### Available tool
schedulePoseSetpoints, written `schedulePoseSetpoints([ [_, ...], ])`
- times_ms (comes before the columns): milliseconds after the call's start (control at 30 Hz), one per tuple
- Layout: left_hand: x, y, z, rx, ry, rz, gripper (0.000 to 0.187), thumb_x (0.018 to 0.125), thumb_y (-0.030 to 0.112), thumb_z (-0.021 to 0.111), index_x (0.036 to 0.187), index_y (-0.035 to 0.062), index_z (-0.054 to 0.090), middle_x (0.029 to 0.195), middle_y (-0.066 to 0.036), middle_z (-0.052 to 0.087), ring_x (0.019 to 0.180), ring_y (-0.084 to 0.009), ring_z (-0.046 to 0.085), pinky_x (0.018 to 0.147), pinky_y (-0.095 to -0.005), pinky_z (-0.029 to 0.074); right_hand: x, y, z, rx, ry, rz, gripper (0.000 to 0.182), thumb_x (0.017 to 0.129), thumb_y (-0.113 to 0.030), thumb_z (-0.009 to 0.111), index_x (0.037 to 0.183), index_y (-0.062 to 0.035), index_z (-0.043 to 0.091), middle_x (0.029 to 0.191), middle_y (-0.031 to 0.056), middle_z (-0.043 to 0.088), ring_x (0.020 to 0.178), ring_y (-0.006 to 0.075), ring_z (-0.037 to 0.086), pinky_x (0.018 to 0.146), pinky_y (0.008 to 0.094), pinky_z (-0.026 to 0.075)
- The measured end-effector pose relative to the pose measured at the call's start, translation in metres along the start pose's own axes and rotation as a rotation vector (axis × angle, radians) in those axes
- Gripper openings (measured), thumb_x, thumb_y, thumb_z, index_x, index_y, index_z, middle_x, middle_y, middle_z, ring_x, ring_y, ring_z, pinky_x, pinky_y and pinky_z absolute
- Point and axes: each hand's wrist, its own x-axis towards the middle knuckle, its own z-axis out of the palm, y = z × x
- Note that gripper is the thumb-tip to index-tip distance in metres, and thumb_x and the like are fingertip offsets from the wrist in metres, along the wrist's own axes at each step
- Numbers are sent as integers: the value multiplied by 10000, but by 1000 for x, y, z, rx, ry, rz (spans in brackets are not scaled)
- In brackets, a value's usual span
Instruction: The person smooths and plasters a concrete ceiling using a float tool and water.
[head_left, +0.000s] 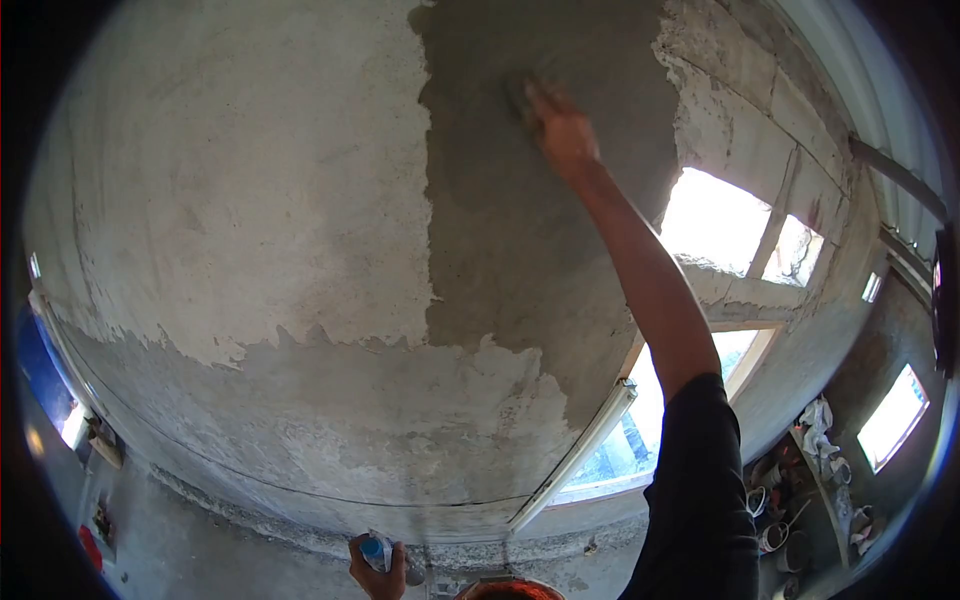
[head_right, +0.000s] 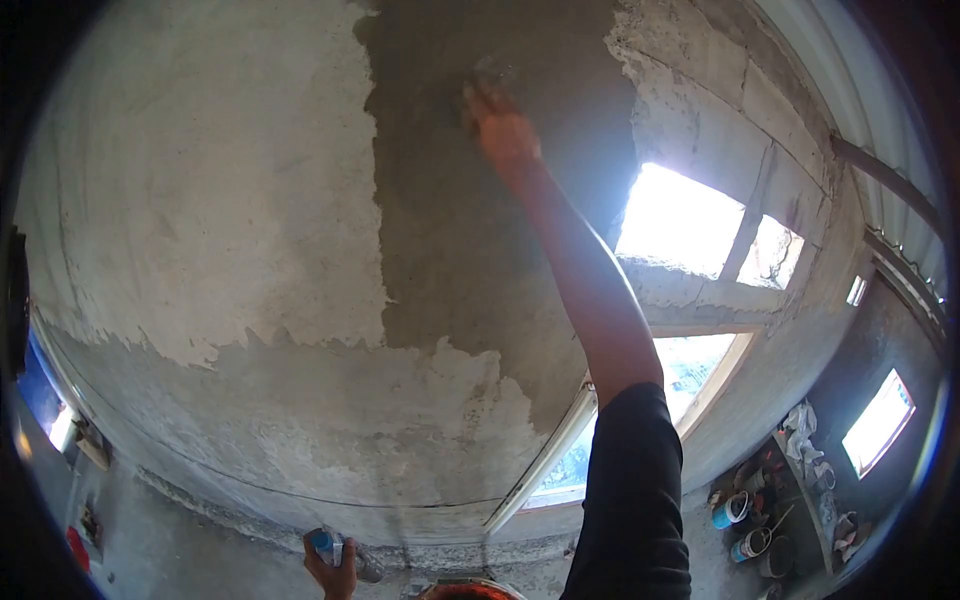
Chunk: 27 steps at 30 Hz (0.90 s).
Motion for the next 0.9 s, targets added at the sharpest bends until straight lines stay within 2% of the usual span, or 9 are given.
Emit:
schedulePoseSetpoints([
  [100, 0, -1, -3, -22, -28, -35, 445, 741, 283, 791, 1011, 13, 564, 836, -107, 615, 735, -236, 567, 686, -375, 475, 45, 12, -28, 20, 174, 282, 453, 869, -148, 568, 1314, -163, 490, 1350, 110, 482, 1208, 343, 480, 973, 415, 457],
  [233, -5, -4, -3, -18, -39, -76, 443, 739, 280, 793, 1019, 21, 567, 823, -113, 618, 724, -234, 573, 676, -371, 479, 58, 22, -22, -40, 185, 262, 433, 884, -149, 550, 1314, -147, 491, 1347, 129, 482, 1179, 334, 511, 988, 401, 446],
  [300, -8, -3, -4, -19, -39, -61, 445, 738, 283, 793, 1021, 26, 568, 823, -117, 619, 726, -237, 578, 675, -373, 480, 26, 1, -15, 78, -89, 307, 437, 877, -122, 538, 1311, -125, 493, 1360, 127, 473, 1180, 323, 517, 1005, 391, 431],
  [433, -13, -2, -6, 0, -27, -99, 449, 732, 291, 796, 1024, 34, 569, 834, -120, 622, 728, -252, 585, 675, -380, 482, -76, -21, 24, -84, -129, -235, 476, 861, -129, 512, 1334, -145, 465, 1403, 115, 427, 1223, 304, 484, 988, 426, 444],
  [467, -14, -2, -8, -11, -19, -136, 452, 730, 293, 798, 1024, 35, 570, 838, -119, 623, 729, -257, 587, 676, -381, 483, -74, -20, 19, -84, -126, -232, 476, 861, -129, 512, 1334, -145, 465, 1403, 115, 427, 1223, 304, 484, 988, 426, 444],
  [533, -14, -2, -12, 17, -18, -101, 455, 729, 291, 799, 1026, 34, 569, 837, -119, 623, 728, -258, 587, 676, -382, 484, -59, -15, -7, 71, -169, 125, 464, 865, -159, 525, 1326, -159, 476, 1404, 109, 425, 1233, 313, 471, 985, 418, 447],
  [667, -15, 2, -15, 30, -14, -82, 462, 726, 282, 802, 1037, 32, 569, 835, -118, 631, 731, -258, 597, 677, -381, 490, 34, 36, -46, 81, 100, 416, 442, 896, -251, 507, 1326, -154, 472, 1417, 100, 409, 1227, 331, 473, 985, 425, 439],
  [800, -18, -12, -13, 86, -15, -1, 462, 728, 272, 803, 1047, 32, 570, 832, -120, 641, 732, -250, 612, 676, -382, 495, 30, 62, -10, -104, 206, 209, 453, 854, -169, 576, 1301, -161, 505, 1355, 112, 479, 1132, 344, 542, 896, 441, 495],
  [900, -22, -15, -7, 122, -52, -64, 440, 762, 292, 772, 1062, 42, 569, 848, -124, 659, 753, -253, 642, 685, -391, 508, -7, 43, 7, -163, 63, 51, 493, 854, -196, 587, 1335, -186, 479, 1408, 87, 432, 1209, 311, 501, 992, 423, 433],
])
